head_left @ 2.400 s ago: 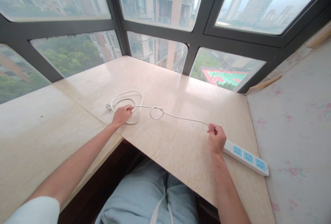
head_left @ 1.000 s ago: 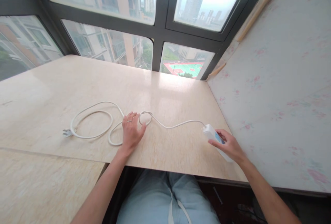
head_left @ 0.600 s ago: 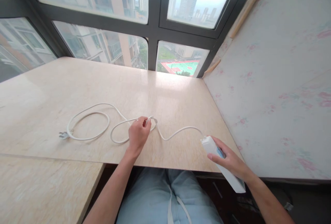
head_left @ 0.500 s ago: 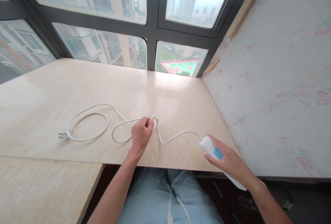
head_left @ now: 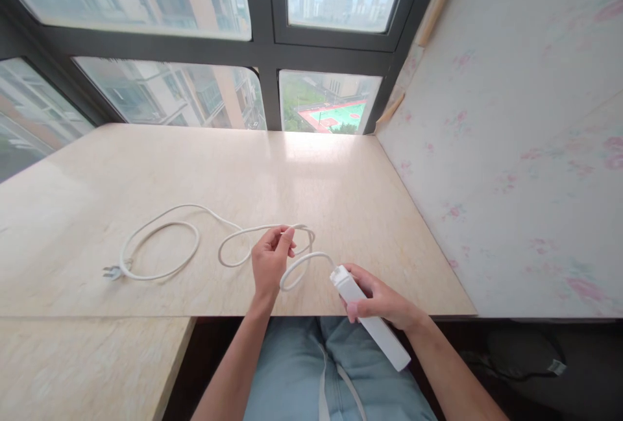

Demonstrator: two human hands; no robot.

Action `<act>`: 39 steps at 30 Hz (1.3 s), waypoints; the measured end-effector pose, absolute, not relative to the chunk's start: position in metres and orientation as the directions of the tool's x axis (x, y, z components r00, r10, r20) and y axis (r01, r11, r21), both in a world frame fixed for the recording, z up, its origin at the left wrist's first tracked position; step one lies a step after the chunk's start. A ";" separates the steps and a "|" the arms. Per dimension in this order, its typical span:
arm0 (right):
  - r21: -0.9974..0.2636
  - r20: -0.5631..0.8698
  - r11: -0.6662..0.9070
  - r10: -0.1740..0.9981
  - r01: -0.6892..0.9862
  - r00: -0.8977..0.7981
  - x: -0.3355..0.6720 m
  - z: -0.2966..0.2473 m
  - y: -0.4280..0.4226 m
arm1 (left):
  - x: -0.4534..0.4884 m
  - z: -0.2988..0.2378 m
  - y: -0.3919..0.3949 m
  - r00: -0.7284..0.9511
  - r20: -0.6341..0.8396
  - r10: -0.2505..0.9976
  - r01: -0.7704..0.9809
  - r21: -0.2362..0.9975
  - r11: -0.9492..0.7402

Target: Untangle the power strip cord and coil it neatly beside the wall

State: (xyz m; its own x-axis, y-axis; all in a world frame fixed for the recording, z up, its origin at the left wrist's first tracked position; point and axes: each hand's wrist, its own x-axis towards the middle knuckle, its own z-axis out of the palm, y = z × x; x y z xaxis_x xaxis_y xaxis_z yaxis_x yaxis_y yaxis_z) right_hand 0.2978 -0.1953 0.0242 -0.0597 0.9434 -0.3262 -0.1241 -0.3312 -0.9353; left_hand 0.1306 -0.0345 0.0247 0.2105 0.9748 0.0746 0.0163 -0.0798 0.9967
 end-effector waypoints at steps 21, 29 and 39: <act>-0.827 -0.265 -0.271 0.961 -0.492 -0.084 0.283 -0.001 -0.186 | 0.171 0.018 -0.062 0.005 0.017 1.000 -0.225 0.974 -0.015; -0.741 -0.145 -0.125 0.989 -0.660 -0.024 0.285 0.004 -0.187 | 0.167 0.026 -0.080 0.185 -0.040 0.982 -0.331 0.938 0.101; -0.734 -0.120 0.119 0.946 -0.668 0.301 0.294 0.001 -0.178 | 0.145 0.027 -0.092 0.448 -0.015 0.894 0.228 0.969 -0.098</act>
State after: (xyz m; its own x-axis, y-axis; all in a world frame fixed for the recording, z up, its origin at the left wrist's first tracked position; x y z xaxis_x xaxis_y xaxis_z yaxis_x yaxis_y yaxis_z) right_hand 0.2935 -0.1779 0.0007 0.3013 0.9459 -0.1204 -0.6682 0.1193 -0.7343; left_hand 0.1454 -0.0922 0.0269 0.4478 0.8940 -0.0152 0.2277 -0.0976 0.9688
